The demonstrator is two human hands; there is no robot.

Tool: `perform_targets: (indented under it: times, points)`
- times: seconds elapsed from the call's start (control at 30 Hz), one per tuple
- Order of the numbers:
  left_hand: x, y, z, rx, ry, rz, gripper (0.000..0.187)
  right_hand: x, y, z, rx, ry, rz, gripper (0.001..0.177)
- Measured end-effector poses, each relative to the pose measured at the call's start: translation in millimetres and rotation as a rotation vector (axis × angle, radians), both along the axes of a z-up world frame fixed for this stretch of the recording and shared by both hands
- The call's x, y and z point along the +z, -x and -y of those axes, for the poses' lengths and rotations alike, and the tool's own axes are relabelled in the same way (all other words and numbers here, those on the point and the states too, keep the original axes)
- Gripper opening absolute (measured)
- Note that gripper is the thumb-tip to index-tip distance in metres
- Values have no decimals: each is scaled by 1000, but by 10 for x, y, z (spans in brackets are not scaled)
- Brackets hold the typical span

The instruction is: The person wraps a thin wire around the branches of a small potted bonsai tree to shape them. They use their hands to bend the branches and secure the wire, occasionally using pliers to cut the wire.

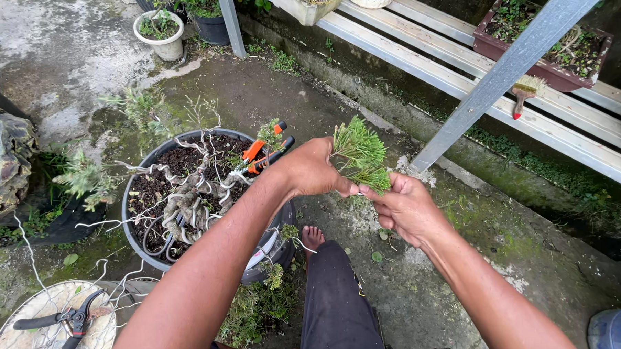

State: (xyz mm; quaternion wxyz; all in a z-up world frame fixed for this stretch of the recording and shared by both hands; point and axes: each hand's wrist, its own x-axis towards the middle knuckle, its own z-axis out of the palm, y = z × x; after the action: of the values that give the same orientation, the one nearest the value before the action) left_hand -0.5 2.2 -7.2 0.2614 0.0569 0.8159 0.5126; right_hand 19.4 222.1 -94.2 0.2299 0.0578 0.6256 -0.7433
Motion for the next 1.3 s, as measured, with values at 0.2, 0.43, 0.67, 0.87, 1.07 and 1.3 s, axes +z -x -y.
perform_targets:
  times: [0.2, 0.43, 0.67, 0.87, 1.07, 1.3]
  points:
    - [329, -60, 161, -11, 117, 71, 94, 11, -78, -24, -7, -98, -35, 33]
    - [762, -384, 461, 20, 423, -234, 92, 505, -425, -72, -87, -659, -521, 71]
    - [925, -1980, 900, 577, 11, -957, 30, 745, -654, 526, -30, -718, -1589, 20]
    - [-1223, -3379, 1352, 1001, 243, -832, 19, 642, -440, 1347, 301, -1110, -1483, 54]
    - [-3282, -4338, 1128, 934, 552, -73, 31, 314, -309, 1595, 233, -1057, -1312, 64]
    - [-3307, -4228, 1252, 581, 641, 164, 31, 136, -259, 1701, -10, -946, -1185, 65]
